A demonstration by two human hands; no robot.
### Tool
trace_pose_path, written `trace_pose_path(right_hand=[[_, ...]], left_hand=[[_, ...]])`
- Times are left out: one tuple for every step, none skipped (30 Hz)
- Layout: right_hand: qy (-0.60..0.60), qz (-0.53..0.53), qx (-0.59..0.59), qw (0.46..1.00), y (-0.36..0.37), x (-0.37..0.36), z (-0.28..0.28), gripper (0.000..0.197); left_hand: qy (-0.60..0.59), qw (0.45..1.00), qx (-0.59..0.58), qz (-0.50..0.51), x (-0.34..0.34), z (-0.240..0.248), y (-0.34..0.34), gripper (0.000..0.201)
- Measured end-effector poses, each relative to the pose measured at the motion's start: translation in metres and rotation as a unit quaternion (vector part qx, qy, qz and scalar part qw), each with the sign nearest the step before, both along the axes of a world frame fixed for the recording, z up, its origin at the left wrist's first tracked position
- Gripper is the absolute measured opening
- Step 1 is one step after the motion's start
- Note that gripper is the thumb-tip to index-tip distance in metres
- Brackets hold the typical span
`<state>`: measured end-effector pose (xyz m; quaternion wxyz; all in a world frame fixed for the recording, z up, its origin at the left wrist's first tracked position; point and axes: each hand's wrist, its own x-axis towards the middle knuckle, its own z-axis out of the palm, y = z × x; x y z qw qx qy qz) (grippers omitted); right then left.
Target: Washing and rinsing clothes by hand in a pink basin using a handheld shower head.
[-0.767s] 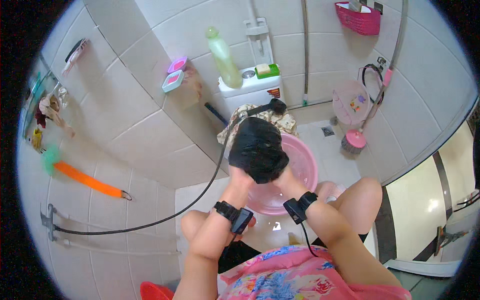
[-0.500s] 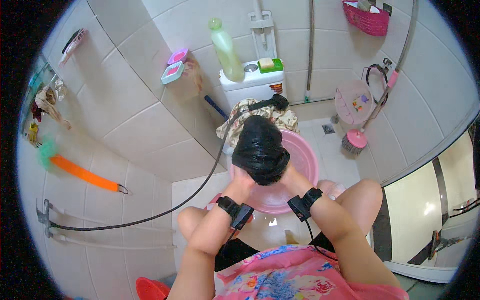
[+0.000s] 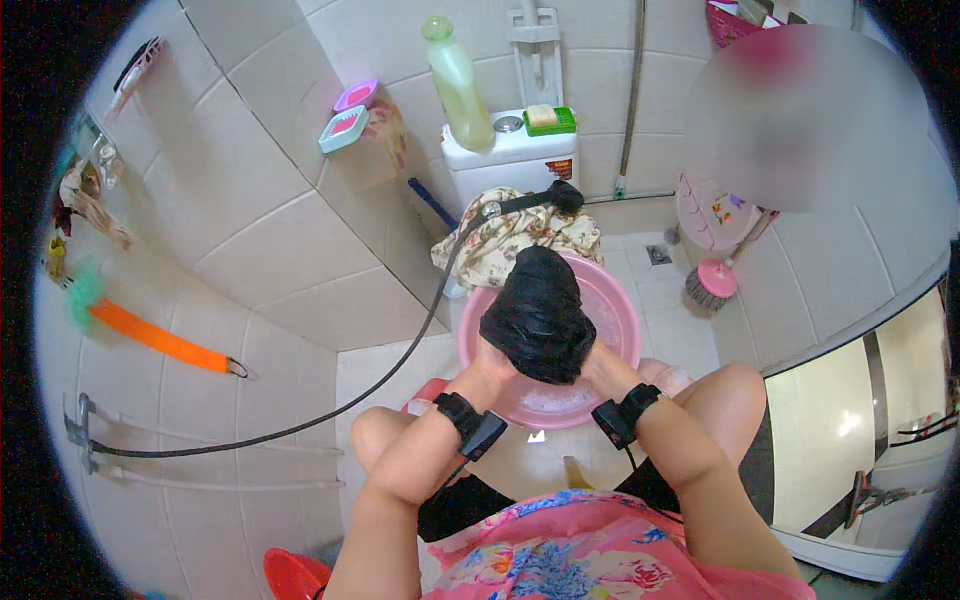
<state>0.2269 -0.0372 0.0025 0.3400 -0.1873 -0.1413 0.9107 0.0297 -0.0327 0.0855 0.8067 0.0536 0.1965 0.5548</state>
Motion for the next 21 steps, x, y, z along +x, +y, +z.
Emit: trace_pose_path(right_hand=[[-0.013, 0.007, -0.008, 1.0, -0.001, -0.003, 0.005, 0.041], [-0.027, 0.014, -0.015, 0.999, 0.005, -0.008, 0.012, 0.042], [-0.041, 0.021, -0.023, 0.999, 0.006, -0.011, 0.017, 0.042], [-0.055, 0.028, -0.029, 0.998, 0.01, -0.019, 0.024, 0.042], [-0.069, 0.035, -0.035, 0.996, 0.011, -0.02, 0.029, 0.043], [-0.084, 0.041, -0.041, 0.995, 0.006, -0.018, 0.033, 0.043], [-0.1, 0.046, -0.045, 0.993, 0.004, -0.016, 0.037, 0.043], [-0.117, 0.052, -0.049, 0.991, 0.008, -0.019, 0.043, 0.044], [-0.132, 0.059, -0.05, 0.988, 0.013, -0.023, 0.05, 0.044], [-0.147, 0.067, -0.05, 0.986, 0.019, -0.033, 0.058, 0.045], [-0.164, 0.075, -0.05, 0.982, 0.024, -0.034, 0.066, 0.045], [-0.181, 0.084, -0.049, 0.979, 0.031, -0.04, 0.073, 0.045], [-0.186, 0.091, -0.042, 0.977, 0.04, -0.037, 0.082, 0.045], [-0.297, 0.176, 0.009, 0.939, 0.053, -0.028, 0.093, 0.05], [-0.408, 0.246, 0.056, 0.877, 0.064, -0.012, 0.102, 0.054], [-0.418, 0.247, 0.061, 0.872, 0.081, -0.001, 0.093, 0.054], [-0.515, 0.196, 0.188, 0.813, 0.106, 0.013, 0.075, 0.049], [-0.59, 0.149, 0.313, 0.73, 0.127, 0.016, 0.062, 0.044], [-0.637, 0.123, 0.373, 0.664, 0.147, 0.014, 0.066, 0.044], [-0.676, 0.096, 0.431, 0.591, 0.17, 0.01, 0.071, 0.044], [-0.683, 0.043, 0.49, 0.54, 0.193, 0.009, 0.068, 0.045]], left_hand=[[-0.001, 1.0, 0.0, 0.002, -0.001, 0.0, 0.001, 0.049], [0.007, 1.0, 0.003, -0.004, -0.003, 0.001, 0.002, 0.05], [0.014, 1.0, 0.006, -0.011, -0.004, 0.001, 0.003, 0.05], [0.012, 1.0, 0.006, -0.009, -0.006, 0.001, 0.004, 0.05], [0.006, 1.0, -0.001, -0.022, -0.007, 0.0, 0.004, 0.05], [-0.001, 0.999, -0.008, -0.036, -0.006, 0.005, 0.003, 0.05], [-0.005, 0.999, -0.004, -0.035, -0.005, 0.01, 0.002, 0.05], [-0.002, 1.0, -0.009, -0.025, -0.005, 0.016, -0.001, 0.048], [0.002, 1.0, -0.011, -0.013, -0.006, 0.023, -0.003, 0.045], [-0.001, 1.0, -0.004, -0.009, -0.011, 0.016, -0.001, 0.045], [-0.012, 1.0, -0.009, 0.011, -0.019, 0.004, 0.001, 0.041], [-0.024, 0.999, -0.013, 0.031, -0.026, -0.004, 0.002, 0.036], [-0.029, 0.999, -0.007, 0.039, -0.033, -0.002, 0.0, 0.036], [-0.042, 0.998, -0.027, 0.049, -0.043, -0.001, -0.002, 0.037], [-0.062, 0.996, -0.046, 0.049, -0.043, 0.0, -0.002, 0.037], [-0.072, 0.995, -0.039, 0.051, -0.043, -0.001, -0.002, 0.037], [-0.089, 0.995, -0.029, 0.043, -0.04, -0.003, 0.001, 0.037], [-0.101, 0.994, -0.02, 0.044, -0.043, -0.003, 0.002, 0.037], [-0.12, 0.992, -0.015, 0.036, -0.043, 0.003, 0.003, 0.038], [-0.131, 0.99, -0.012, 0.045, -0.042, 0.004, 0.004, 0.038], [-0.149, 0.987, -0.016, 0.05, -0.039, 0.004, 0.006, 0.036]])
